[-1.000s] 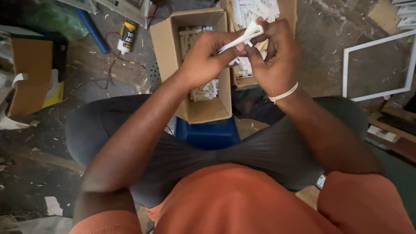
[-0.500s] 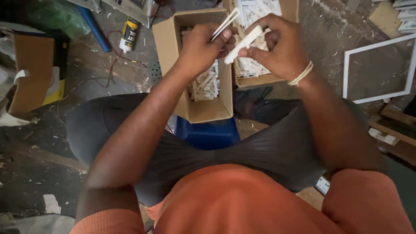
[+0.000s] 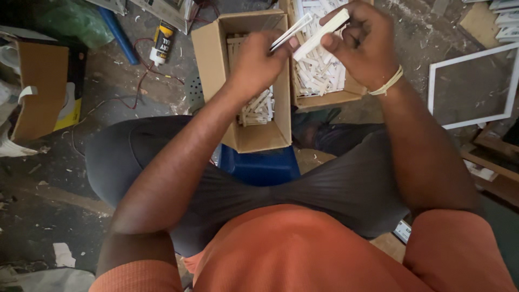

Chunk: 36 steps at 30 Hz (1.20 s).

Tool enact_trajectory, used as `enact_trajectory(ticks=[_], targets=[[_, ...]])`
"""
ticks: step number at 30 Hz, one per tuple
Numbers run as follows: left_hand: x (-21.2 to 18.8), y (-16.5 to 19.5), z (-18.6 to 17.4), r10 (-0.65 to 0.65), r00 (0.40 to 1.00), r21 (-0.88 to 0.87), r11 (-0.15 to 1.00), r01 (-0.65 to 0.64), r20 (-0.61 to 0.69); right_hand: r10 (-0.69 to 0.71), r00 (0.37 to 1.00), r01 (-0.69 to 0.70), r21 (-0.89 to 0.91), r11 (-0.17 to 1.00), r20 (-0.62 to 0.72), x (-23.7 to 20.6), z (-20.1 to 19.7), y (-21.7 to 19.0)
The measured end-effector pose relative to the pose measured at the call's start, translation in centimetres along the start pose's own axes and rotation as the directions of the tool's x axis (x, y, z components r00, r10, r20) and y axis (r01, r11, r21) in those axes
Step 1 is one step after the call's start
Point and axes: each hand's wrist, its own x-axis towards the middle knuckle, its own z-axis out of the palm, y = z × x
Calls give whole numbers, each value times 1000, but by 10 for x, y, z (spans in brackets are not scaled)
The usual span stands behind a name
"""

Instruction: The person sits on a low stool and repeatedly picks small white plastic clips from one cardboard box, inspects them by hand, and places them into a second box. The person handles the clips one at a time, turning them over and checking their shape before sorting.

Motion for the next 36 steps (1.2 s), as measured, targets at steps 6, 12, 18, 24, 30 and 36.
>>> enact_trajectory(ticks=[6, 12, 18, 24, 30, 36], targets=[[0, 11, -6, 27, 998, -102, 995, -21, 56, -5, 1000, 9, 249, 969, -13, 4, 7, -12], [-2, 19, -8, 50, 999, -11, 999, -50, 5, -2, 1000, 6, 219, 976, -21, 3, 5, -11], [-3, 16, -7, 171, 984, -28, 985, -173, -43, -115, 984, 121, 34, 992, -136, 0, 4, 1], [-2, 14, -7, 205, 978, -107, 972, -209, -48, -252, 939, 257, -11, 966, -233, -3, 18, -7], [-6, 18, -5, 182, 974, -64, 979, -191, -132, -192, 936, 198, -7, 980, -295, -2, 34, -7], [12, -11, -41, 229, 969, -255, 946, -200, 90, -90, 905, 186, 195, 963, -416, -3, 42, -4]])
